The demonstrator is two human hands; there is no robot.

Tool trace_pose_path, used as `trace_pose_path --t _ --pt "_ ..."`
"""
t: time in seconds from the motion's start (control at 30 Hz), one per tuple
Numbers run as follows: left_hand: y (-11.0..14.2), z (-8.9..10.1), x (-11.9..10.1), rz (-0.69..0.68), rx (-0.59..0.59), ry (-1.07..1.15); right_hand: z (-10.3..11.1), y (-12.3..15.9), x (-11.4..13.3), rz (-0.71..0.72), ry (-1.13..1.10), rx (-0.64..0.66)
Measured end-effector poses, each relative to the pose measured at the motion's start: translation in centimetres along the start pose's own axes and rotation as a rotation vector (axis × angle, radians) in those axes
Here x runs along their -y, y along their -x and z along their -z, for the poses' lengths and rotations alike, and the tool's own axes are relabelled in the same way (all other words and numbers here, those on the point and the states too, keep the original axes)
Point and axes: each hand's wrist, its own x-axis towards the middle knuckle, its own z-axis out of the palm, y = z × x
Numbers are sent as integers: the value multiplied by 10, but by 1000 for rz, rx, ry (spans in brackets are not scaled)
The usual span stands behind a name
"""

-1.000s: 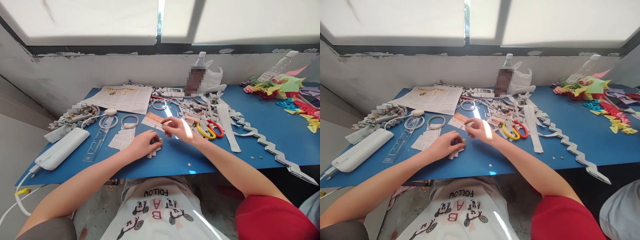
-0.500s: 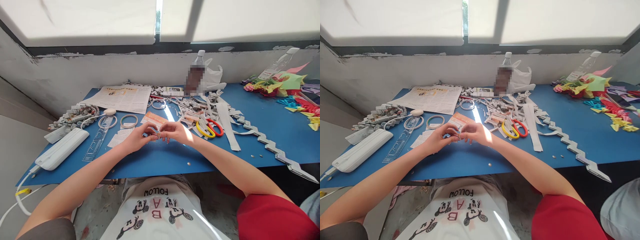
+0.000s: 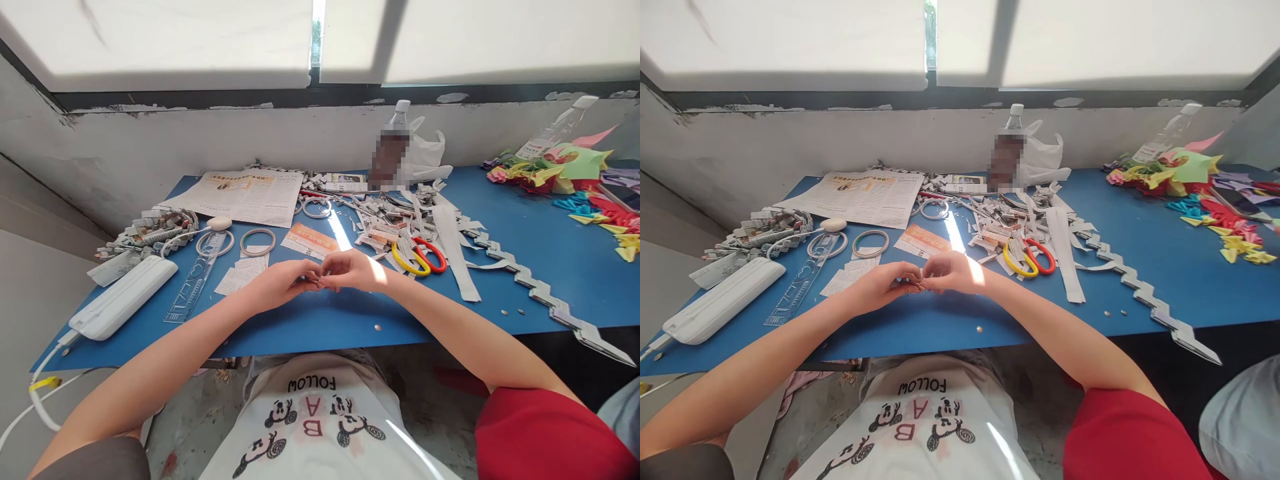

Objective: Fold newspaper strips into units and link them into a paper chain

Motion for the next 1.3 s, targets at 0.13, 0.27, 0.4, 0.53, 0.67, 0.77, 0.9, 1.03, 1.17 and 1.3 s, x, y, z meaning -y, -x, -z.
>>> trace_pose_path --t 0.13,0.27,0.4,0.53,0.67,0.77,0.9,1.03,1.17,1.3 --pt "-1 -1 1 -34 69 -278 -1 4 0 39 215 26" --pt "-2 -1 2 -47 71 -320 -2 5 -1 129 385 0" --pt "-3 -1 4 -44 72 -324 -4 5 -3 178 493 -17" --pt "-3 -1 4 -9 98 -333 -4 6 -3 204 571 -18" --pt "-3 -1 3 5 101 -328 -4 7 -1 218 619 -15" --pt "-2 -1 3 3 100 -322 -4 7 0 211 644 -3" --pt "-2 -2 6 -13 87 -321 -5 8 0 199 667 11" --pt "-2 -2 6 -42 72 -348 -6 6 -3 201 716 -22" --pt "-3 1 3 -115 34 -488 -3 6 1 220 618 -58" --pt "-3 3 1 -189 -32 -602 -1 7 7 225 500 -152"
